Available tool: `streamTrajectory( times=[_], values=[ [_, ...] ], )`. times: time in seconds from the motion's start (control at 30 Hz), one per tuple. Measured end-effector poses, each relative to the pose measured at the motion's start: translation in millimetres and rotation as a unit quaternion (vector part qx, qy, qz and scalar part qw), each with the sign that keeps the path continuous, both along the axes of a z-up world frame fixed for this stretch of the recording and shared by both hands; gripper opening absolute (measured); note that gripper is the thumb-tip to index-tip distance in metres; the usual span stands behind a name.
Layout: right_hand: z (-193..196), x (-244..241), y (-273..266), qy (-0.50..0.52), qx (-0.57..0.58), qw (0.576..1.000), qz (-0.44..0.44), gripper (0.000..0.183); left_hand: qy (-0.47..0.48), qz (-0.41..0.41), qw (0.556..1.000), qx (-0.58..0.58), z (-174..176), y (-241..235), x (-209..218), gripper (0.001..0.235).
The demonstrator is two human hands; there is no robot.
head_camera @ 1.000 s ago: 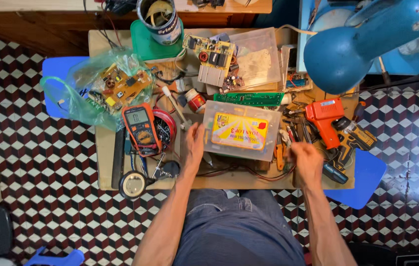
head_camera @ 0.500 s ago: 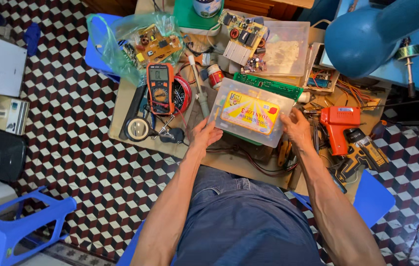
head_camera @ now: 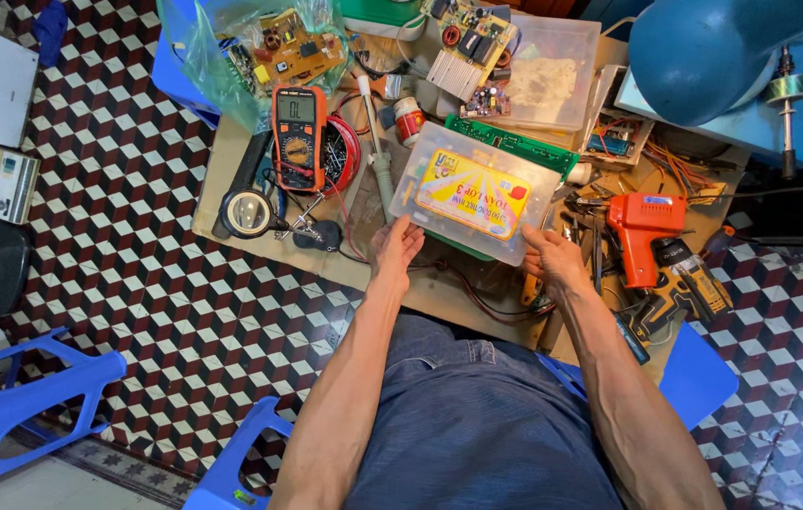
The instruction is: The person works at a cluttered electronics workbench, handling a small component and a circuit board. They open a plastic parts box, retrieve a small component, and use a screwdriver to adjust a heatsink on the circuit board. The person also uses a multimeter probe on the board and moves a desk lamp to improve lighting.
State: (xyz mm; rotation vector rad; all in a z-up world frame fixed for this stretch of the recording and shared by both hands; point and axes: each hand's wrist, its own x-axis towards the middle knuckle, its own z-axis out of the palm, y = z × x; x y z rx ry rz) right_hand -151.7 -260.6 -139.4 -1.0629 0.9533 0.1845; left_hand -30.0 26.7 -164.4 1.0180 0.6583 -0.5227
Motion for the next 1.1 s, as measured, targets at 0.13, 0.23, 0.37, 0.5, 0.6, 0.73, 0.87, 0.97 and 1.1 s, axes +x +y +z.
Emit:
streamTrajectory(
  times=[0.13,0.23,0.37,0.5,0.6,0.73,0.87,0.97,1.1],
  values=[
    [26,8,1,0.023,-0.063,0.997,0.049,0.046,0.003,-0.016,1.000,0.000,-2,2,2,0.025],
    [46,9,16,0.050,-0.095,0.991,0.076,0.045,0.015,-0.026,0.999,0.016,11,-4,5,0.032],
    [79,-19,37,0.072,-0.112,0.939,0.316,0.041,0.059,-0.075,0.991,0.096,31,-16,-19,0.052],
    [116,-2,22,0.069,-0.284,0.932,0.213,0.042,0.038,-0.154,0.980,0.117,49,-28,-52,0.067],
    [125,40,16,0.004,-0.413,0.902,0.126,0.044,0.019,-0.165,0.985,0.051,55,-41,-66,0.068],
    [121,70,9,-0.080,-0.461,0.854,0.225,0.049,-0.016,-0.152,0.988,-0.029,66,-39,-74,0.062],
    [101,43,17,0.032,-0.333,0.907,0.257,0.042,-0.044,-0.159,0.985,-0.054,83,-11,-68,0.059],
    [86,2,31,0.070,-0.171,0.964,0.194,0.046,-0.124,-0.206,0.970,-0.046,85,16,-37,0.058],
    [72,-24,84,0.033,0.039,0.991,0.123,0.048,-0.290,-0.427,0.825,0.230,76,-1,51,0.048]
  ],
)
